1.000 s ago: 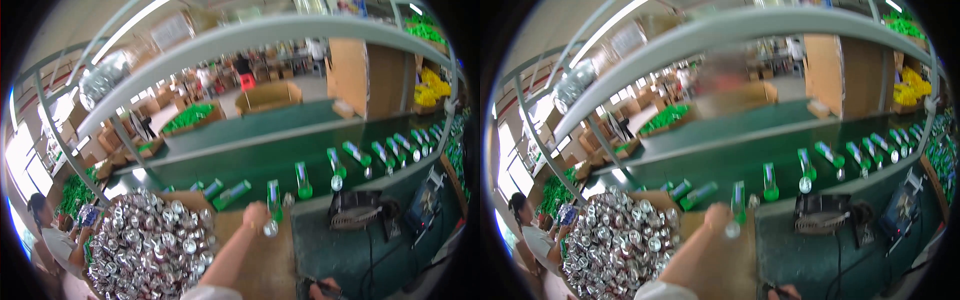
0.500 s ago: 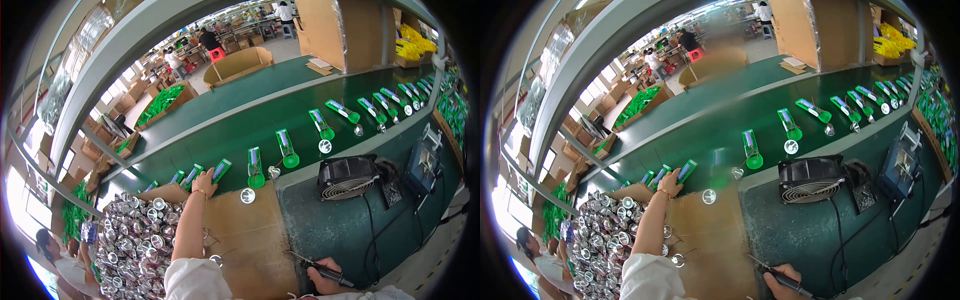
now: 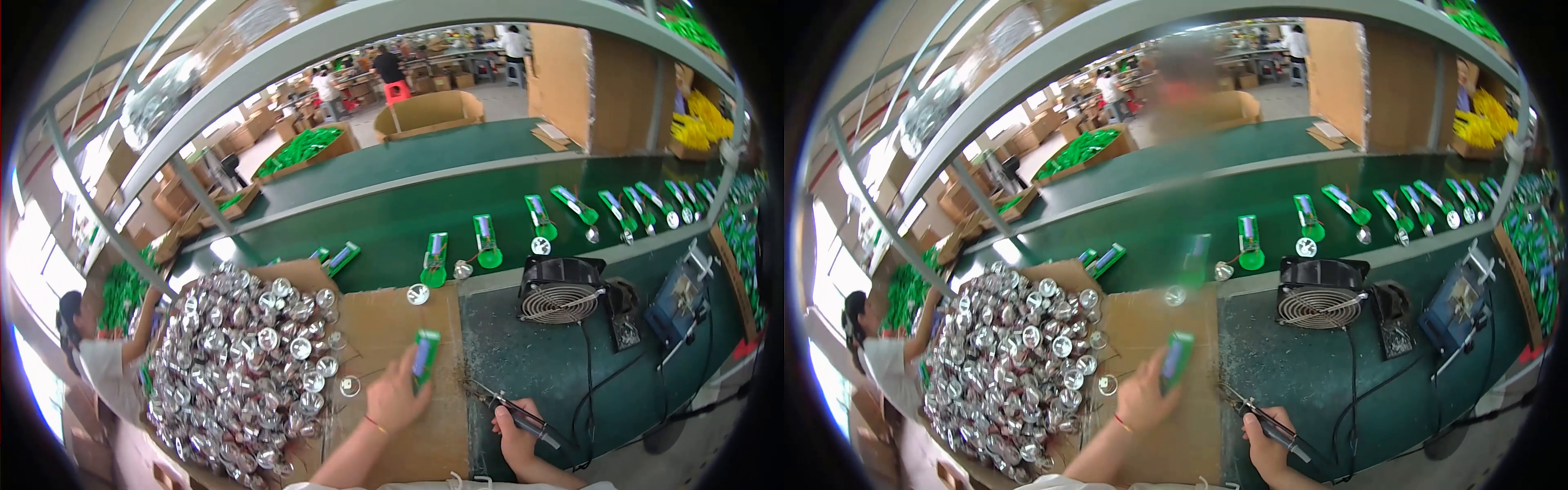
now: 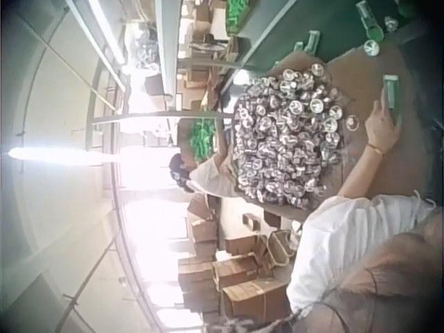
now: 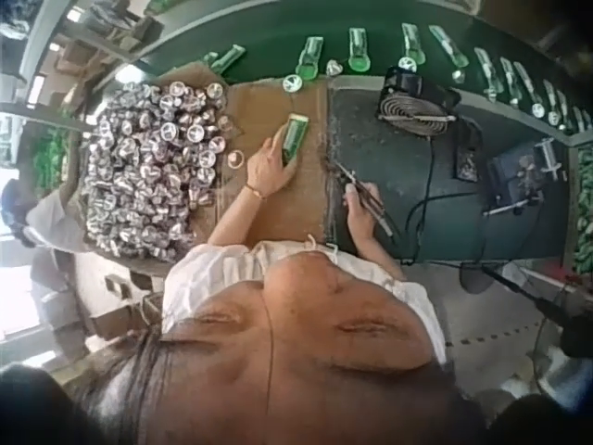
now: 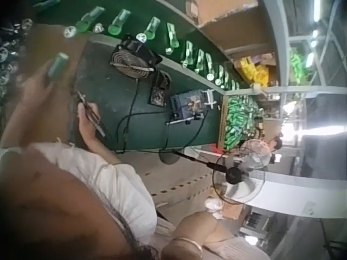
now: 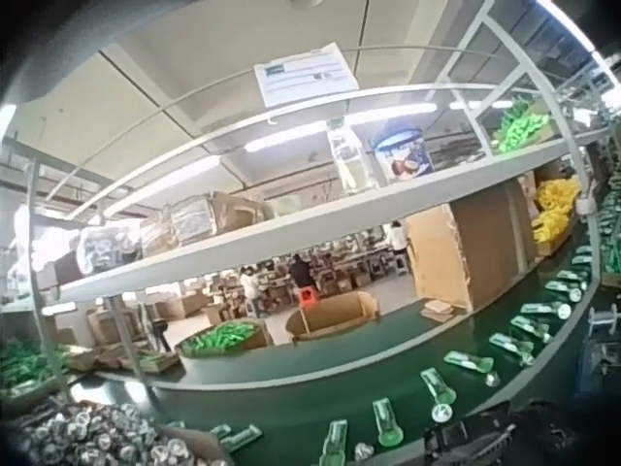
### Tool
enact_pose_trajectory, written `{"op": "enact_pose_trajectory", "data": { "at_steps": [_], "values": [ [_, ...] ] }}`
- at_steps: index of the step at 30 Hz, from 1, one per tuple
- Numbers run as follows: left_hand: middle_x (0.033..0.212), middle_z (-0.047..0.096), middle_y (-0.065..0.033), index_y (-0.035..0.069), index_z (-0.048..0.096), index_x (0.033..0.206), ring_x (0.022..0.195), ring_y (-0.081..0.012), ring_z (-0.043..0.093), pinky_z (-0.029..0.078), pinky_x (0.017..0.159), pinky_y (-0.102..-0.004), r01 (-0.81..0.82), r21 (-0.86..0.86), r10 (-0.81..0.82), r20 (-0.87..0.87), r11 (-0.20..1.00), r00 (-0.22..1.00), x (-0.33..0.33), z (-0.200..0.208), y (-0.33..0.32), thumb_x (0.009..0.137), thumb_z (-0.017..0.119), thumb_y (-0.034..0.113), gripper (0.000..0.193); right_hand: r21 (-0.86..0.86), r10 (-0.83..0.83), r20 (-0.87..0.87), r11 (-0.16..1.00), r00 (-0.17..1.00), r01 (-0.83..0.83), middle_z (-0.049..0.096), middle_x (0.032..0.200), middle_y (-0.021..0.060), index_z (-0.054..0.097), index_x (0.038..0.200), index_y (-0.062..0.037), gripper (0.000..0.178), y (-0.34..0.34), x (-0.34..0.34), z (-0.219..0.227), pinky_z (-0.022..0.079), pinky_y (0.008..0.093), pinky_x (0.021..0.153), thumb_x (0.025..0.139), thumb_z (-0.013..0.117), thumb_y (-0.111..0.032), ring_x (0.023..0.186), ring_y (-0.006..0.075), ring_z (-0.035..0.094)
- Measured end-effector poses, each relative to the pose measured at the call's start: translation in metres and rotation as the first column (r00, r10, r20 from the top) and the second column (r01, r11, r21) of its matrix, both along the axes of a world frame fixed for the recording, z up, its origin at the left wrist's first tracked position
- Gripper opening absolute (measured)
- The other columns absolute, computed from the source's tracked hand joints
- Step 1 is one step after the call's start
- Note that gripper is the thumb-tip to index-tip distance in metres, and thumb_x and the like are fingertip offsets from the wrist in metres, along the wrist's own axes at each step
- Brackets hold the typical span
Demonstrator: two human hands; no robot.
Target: The recorder is soldering wires to a circuit board for bulb assembly.
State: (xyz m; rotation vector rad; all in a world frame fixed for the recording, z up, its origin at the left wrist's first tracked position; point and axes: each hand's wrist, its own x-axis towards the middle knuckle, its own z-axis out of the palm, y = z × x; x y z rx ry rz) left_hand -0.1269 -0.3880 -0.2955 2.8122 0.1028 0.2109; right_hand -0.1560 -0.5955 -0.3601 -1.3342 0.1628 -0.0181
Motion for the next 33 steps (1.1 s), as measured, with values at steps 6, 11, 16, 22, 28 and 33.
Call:
{"op": "enact_pose_trajectory", "data": {
  "at_steps": [6, 11, 16, 22, 28, 33],
  "values": [
    [0.103, 0.050, -0.0166, 0.013, 0.039, 0.127, 0.086, -0.0318, 0.056, 0.048, 0.067, -0.0411, -0.126, -0.157, 0.149, 0.142, 0.980, 0.979, -0.050, -0.008, 0.008, 0.068, 0.065, 0.051, 0.075, -0.031, -0.035, 0.022, 0.999, 0.999, 0.036, 0.057, 0.063, 0.0069, 0.047, 0.082, -0.0007, 0.017, 0.007, -0.009, -0.005, 0.045, 0.0224, 0.046, 0.079, 0.062, -0.008, 0.050, 0.0099, 0.053],
    [0.115, 0.045, -0.0147, 0.012, 0.056, 0.106, 0.102, -0.0327, 0.043, 0.036, 0.081, -0.0460, -0.203, 0.208, 0.116, 0.365, 0.957, 0.924, -0.069, -0.037, 0.062, 0.067, 0.068, 0.029, 0.044, -0.053, -0.002, 0.075, 0.999, 0.997, 0.006, 0.057, 0.062, 0.0094, 0.047, 0.080, -0.0008, 0.016, 0.006, -0.015, -0.005, 0.043, 0.0223, 0.044, 0.080, 0.060, -0.008, 0.048, 0.0108, 0.052],
    [0.107, 0.050, -0.0082, 0.014, 0.064, 0.089, 0.094, -0.0286, 0.048, 0.039, 0.075, -0.0409, -0.120, 0.146, 0.053, 0.396, 0.982, 0.917, -0.077, -0.057, 0.058, 0.070, 0.066, 0.021, 0.020, -0.041, 0.028, 0.076, 0.999, 0.997, -0.025, 0.058, 0.062, 0.0054, 0.050, 0.078, -0.0031, 0.016, 0.003, -0.013, -0.008, 0.043, 0.0222, 0.048, 0.079, 0.063, -0.010, 0.051, 0.0084, 0.053],
    [0.096, 0.052, -0.0054, 0.013, 0.062, 0.081, 0.091, -0.0238, 0.049, 0.038, 0.076, -0.0390, -0.095, 0.383, -0.048, 0.348, 0.919, 0.936, -0.057, -0.040, 0.062, 0.070, 0.063, 0.018, 0.012, -0.050, 0.000, 0.051, 0.999, 0.999, 0.003, 0.056, 0.062, 0.0062, 0.048, 0.079, -0.0014, 0.015, 0.007, -0.001, -0.004, 0.043, 0.0218, 0.048, 0.080, 0.061, -0.009, 0.051, 0.0082, 0.052],
    [0.074, 0.059, -0.0067, 0.007, 0.058, 0.076, 0.077, -0.0257, 0.056, 0.042, 0.076, -0.0367, -0.094, 0.052, 0.073, 0.313, 0.994, 0.947, -0.043, -0.031, 0.057, 0.073, 0.063, 0.011, 0.007, -0.124, 0.003, 0.131, 0.992, 0.991, 0.013, 0.055, 0.062, 0.0060, 0.046, 0.081, -0.0031, 0.017, 0.010, -0.007, -0.002, 0.040, 0.0201, 0.046, 0.083, 0.059, -0.014, 0.050, 0.0079, 0.049],
    [0.074, 0.065, -0.0108, 0.001, 0.063, 0.090, 0.063, -0.0187, 0.063, 0.047, 0.056, -0.0269, -0.114, -0.579, 0.193, 0.077, 0.808, 0.978, -0.066, -0.017, 0.052, 0.079, 0.060, 0.007, 0.013, -0.148, 0.032, 0.143, 0.989, 0.989, -0.011, 0.055, 0.063, 0.0061, 0.046, 0.083, -0.0028, 0.018, 0.011, -0.008, -0.008, 0.040, 0.0198, 0.046, 0.083, 0.060, -0.015, 0.050, 0.0083, 0.050]
  ]
}}
